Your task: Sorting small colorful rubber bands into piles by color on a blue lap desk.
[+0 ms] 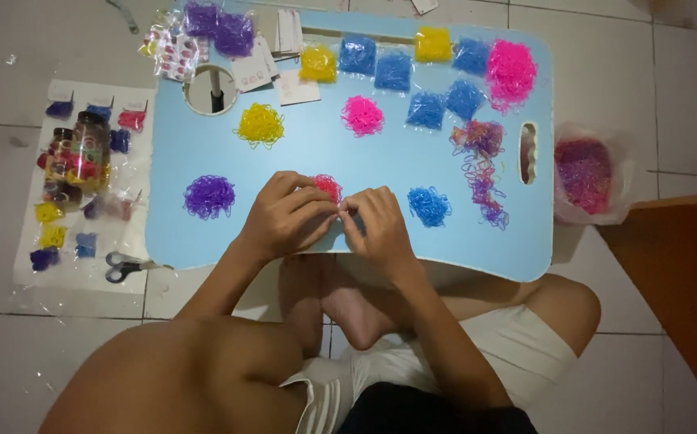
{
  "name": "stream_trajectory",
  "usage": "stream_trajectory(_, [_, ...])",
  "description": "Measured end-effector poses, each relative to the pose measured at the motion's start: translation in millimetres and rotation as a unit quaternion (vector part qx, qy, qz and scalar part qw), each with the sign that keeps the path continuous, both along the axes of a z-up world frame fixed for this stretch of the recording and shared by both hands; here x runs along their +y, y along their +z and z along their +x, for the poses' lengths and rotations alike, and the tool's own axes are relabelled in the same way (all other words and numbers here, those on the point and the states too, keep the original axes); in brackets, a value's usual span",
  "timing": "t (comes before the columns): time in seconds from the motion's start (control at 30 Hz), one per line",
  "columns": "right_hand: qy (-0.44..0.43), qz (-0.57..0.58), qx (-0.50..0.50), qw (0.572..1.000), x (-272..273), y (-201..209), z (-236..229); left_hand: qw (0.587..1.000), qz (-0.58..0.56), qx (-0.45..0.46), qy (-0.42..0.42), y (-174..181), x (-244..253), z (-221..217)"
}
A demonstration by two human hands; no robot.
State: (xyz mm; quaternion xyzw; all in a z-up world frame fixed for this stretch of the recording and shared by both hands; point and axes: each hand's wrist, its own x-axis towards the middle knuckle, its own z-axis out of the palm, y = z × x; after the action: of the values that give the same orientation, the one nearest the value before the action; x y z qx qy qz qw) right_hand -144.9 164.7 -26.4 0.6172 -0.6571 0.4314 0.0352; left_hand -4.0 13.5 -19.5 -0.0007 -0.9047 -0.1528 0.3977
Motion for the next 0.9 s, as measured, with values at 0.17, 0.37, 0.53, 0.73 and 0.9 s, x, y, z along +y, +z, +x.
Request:
stream_trajectory(0.17, [0.004, 0.013, -0.005, 1.0, 0, -1, -1, 1.0, 0.019, -0.009, -0.006, 1, 1, 1])
stream_trajectory(0.37, [0.005, 0.022, -0.007, 1.0, -1, 1, -1, 1.0, 0.022, 0.003, -0.006, 2, 0, 1])
stream_trajectory(0.53, [-0.001, 0.012, -0.022, 1.0, 0, 9, 3, 0.999, 0.021, 0.023, 0.021, 7, -7, 9])
stream_trajectory(0.73, [-0.007, 0.039, -0.038, 0.998, 4, 9, 3, 0.983, 0.029, -0.028, 0.179, 26, -39, 66])
stream_trajectory(0.9, [-0.014, 0.046, -0.026, 0.999, 4, 15, 5, 0.956, 0.055, -0.115, 0.266, 32, -48, 98])
